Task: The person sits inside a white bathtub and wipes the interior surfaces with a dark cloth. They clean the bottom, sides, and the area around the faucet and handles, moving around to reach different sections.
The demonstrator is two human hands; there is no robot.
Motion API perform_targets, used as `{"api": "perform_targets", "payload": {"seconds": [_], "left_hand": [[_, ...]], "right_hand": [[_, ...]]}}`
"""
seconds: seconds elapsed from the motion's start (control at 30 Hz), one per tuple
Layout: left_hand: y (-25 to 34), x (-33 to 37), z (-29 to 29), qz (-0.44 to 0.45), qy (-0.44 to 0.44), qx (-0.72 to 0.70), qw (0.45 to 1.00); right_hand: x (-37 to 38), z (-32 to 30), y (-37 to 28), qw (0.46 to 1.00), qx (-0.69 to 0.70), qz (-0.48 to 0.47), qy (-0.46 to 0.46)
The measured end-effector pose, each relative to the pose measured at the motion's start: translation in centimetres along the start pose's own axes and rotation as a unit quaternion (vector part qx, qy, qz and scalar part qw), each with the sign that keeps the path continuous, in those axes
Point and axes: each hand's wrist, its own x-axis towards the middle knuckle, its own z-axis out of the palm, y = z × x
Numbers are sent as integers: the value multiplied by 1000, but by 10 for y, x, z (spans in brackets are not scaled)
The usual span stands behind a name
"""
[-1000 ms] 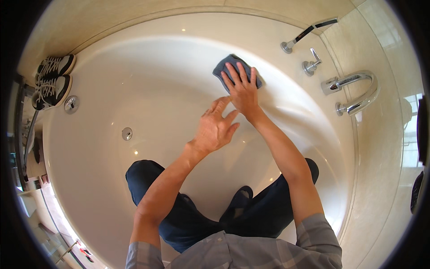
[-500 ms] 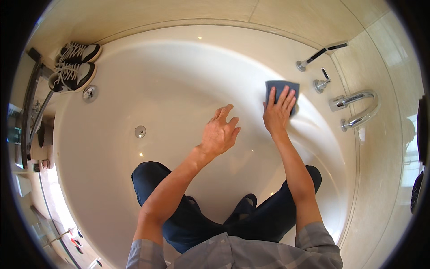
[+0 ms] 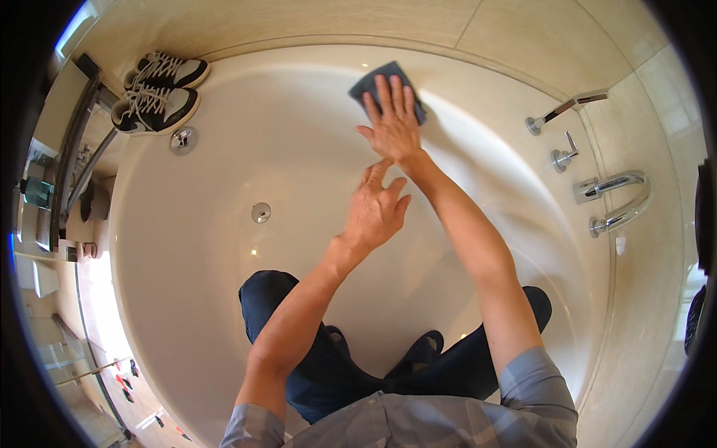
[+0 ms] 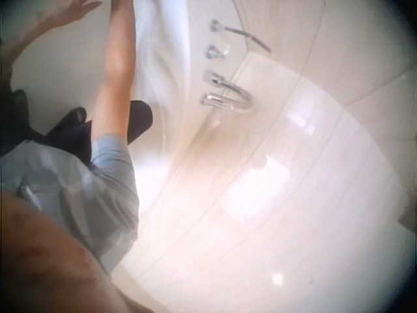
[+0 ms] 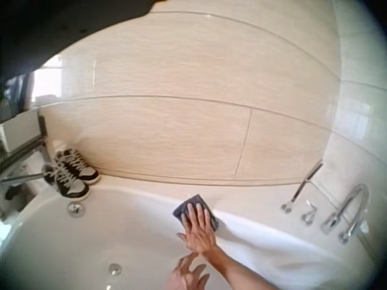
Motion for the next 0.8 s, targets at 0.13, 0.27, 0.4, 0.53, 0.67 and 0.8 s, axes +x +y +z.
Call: {"api": "perform_targets", "payload": {"seconds": [0.13,0.27,0.4,0.53,0.67,0.8], "left_hand": [[-7,8,-10,-33,27,-11,999],[-7,10,-4,-50,14,-21,998],[-23,5,3,-61,22,-6,998],[-17,9,0,-84,11,-10,996],[-10,14,1,-90,-25,-18,995],[-15,12,3,-94,-26,-32,995]], "right_hand": [[33,20,-30,993,-61,-103,-2],[41,42,-32,986,-45,-160,33],[5,42,-3,986,-73,-145,39],[-80,2,42,997,-62,-4,56],[-173,-12,71,982,-167,90,15],[-146,-1,60,989,-115,89,29]]}}
